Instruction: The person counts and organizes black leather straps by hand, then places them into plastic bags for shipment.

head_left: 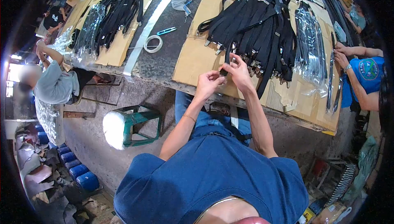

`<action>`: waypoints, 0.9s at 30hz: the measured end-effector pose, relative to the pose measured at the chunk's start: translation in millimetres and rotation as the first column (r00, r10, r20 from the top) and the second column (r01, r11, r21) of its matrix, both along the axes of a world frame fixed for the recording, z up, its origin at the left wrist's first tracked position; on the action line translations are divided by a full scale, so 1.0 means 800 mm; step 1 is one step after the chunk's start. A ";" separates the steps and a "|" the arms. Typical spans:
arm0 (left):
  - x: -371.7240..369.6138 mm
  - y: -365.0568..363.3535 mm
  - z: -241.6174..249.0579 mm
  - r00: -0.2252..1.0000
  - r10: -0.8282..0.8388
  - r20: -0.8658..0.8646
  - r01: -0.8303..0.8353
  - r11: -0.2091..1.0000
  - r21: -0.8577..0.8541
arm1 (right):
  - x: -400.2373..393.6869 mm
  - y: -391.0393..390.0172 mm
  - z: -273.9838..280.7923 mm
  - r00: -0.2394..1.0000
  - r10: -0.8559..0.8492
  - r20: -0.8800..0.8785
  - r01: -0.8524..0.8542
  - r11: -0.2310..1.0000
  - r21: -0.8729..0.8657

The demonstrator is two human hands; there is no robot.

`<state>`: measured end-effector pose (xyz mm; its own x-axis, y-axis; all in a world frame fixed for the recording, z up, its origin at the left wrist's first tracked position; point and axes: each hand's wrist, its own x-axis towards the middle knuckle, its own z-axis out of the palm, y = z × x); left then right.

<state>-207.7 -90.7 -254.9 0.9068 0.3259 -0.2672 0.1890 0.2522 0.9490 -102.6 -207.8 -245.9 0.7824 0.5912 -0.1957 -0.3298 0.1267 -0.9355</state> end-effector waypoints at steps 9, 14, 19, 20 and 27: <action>-0.014 0.002 0.017 0.999 -0.039 0.001 0.038 0.994 0.104 | -0.006 -0.008 -0.031 0.946 0.024 -0.323 0.048 0.976 0.214; -0.003 0.008 0.010 1.000 0.023 -0.009 -0.019 0.958 0.287 | -0.009 -0.010 -0.037 0.956 0.106 -0.275 -0.043 0.973 0.227; -0.001 0.003 0.020 0.999 0.029 -0.036 -0.009 0.887 0.461 | 0.003 -0.012 -0.032 0.960 0.089 -0.264 -0.046 0.985 0.164; -0.006 -0.003 0.032 0.997 0.061 -0.048 -0.014 0.745 0.666 | 0.003 -0.013 -0.024 0.961 0.084 -0.263 -0.041 0.986 0.164; -0.011 -0.029 0.025 0.950 0.013 0.313 -0.288 0.428 0.857 | -0.008 -0.014 0.004 0.989 -0.008 -0.149 0.006 1.000 -0.013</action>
